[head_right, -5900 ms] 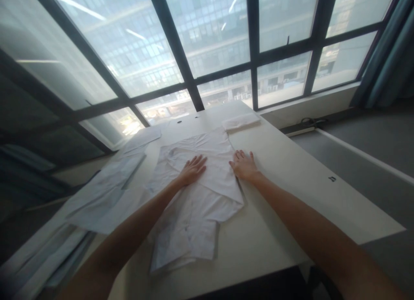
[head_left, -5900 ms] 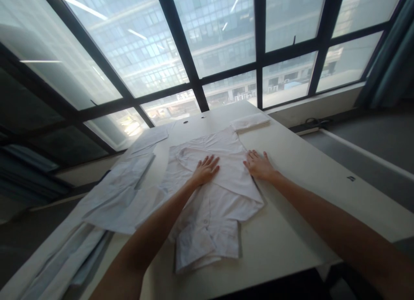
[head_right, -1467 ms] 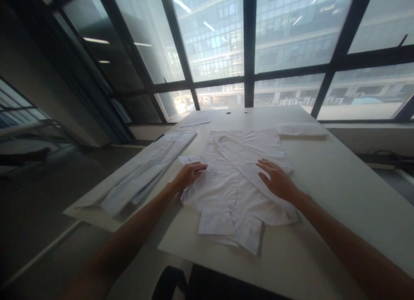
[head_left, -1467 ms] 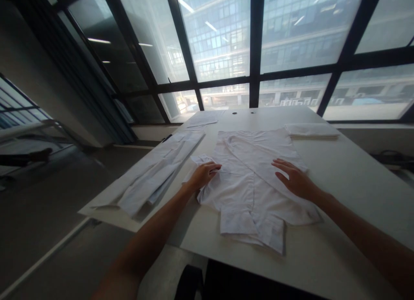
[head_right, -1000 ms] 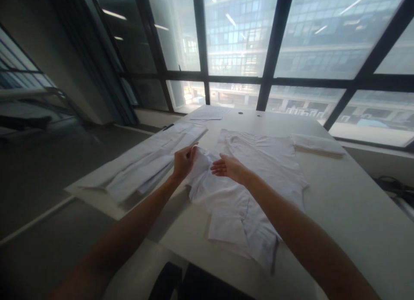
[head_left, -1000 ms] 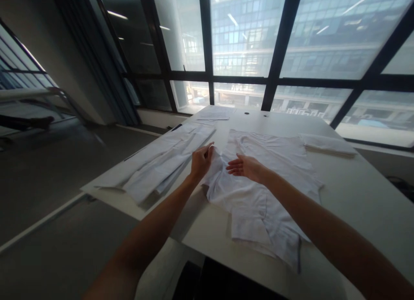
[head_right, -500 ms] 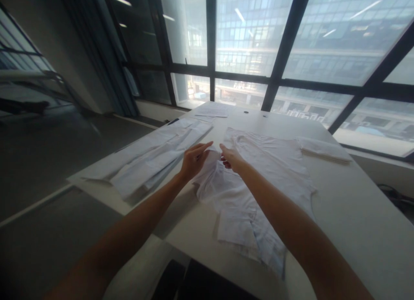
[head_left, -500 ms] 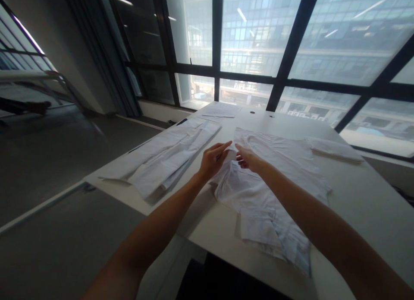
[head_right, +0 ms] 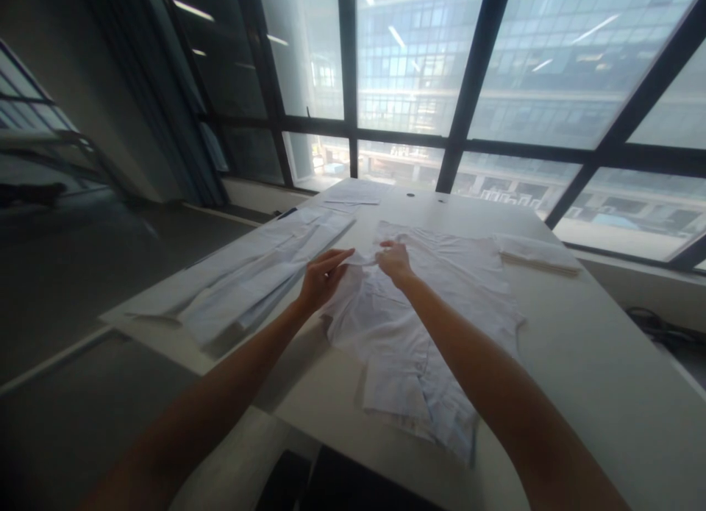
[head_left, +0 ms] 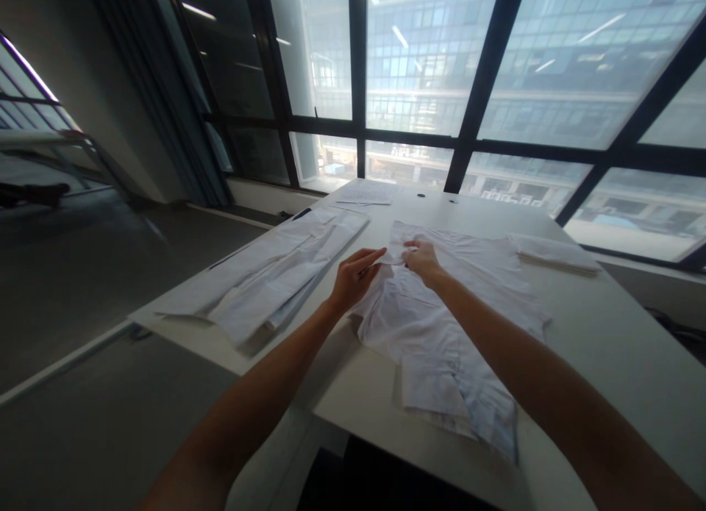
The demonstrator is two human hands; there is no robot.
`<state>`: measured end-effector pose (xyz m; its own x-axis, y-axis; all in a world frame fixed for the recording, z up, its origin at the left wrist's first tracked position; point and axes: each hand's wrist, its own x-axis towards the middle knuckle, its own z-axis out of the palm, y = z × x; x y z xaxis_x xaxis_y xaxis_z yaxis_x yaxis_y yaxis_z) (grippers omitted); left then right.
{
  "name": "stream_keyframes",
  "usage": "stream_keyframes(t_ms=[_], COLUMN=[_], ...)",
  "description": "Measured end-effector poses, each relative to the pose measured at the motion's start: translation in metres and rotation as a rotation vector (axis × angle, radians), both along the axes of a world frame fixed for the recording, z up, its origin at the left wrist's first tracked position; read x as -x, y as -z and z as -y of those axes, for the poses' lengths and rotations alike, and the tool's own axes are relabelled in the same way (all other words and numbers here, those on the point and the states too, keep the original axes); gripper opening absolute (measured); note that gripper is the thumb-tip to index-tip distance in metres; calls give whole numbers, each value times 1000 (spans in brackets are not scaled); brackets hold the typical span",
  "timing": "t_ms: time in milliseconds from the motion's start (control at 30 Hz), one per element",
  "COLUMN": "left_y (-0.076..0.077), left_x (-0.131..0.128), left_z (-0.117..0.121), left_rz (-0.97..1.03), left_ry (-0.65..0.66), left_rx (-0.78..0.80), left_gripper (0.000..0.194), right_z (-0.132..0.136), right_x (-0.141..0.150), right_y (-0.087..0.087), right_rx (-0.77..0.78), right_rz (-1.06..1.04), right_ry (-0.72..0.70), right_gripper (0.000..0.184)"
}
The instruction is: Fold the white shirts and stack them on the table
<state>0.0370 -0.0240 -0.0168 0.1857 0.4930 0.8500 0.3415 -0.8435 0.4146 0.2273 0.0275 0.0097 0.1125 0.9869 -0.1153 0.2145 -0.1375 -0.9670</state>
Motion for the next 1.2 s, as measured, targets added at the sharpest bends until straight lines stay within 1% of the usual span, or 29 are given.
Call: stream_keyframes(t_ms=[100,133,200,233,300,400,467,500,567,667,767,833,933,1000,1100,1200], left_y=[-1,-1,-2,-3,-3,2,9,14,24,37,46,51,58,60,63,66], left_x=[-1,-1,-1,-1,-1,2,5,6,7,5,4,3,4,4,0,-4], left_z=[3,4,6,6,3,-8,-18,-22,-30,-35,-34,-35,-42,-49,-61,-70], left_rz=[-27,-43,-54,-39,27,93,38,-12,-122,-251,-360,-414,-440,-436,-414,-379], left_ry=[72,103,142,139,72,-131,-247,-277,-290,-263,-223,-214,-240,-233,-157,-83], left_rx=[46,69,105,117,134,170,213,247,328,422,419,401,396,390,389,495], left_gripper=[36,39,41,40,34,28,27,28,29,28,28,32,40,44,52,57], right_z=[-6,-8,-12,-14,-18,-23,-25,-25,-24,-22,-22,-23,-24,-24,-25,-26], right_x=[-22,-31,-50,-60,-81,-111,-127,-133,-141,-150,-158,-163,-169,-171,-171,-170], right_y=[-27,-38,-61,-71,-90,-109,-118,-121,-126,-130,-130,-129,-125,-123,-118,-114], right_rx=[-341,-424,-539,-584,-658,-726,-746,-750,-752,-742,-717,-699,-676,-647,-597,-567], right_rz=[-62,-104,-166,-182,-200,-241,-271,-283,-297,-291,-257,-238,-226,-212,-171,-143], right_ry=[115,141,209,254,343,411,422,424,431,443,447,444,428,424,424,394], right_gripper=[36,36,36,35,30,23,21,21,23,26,26,27,28,29,28,28])
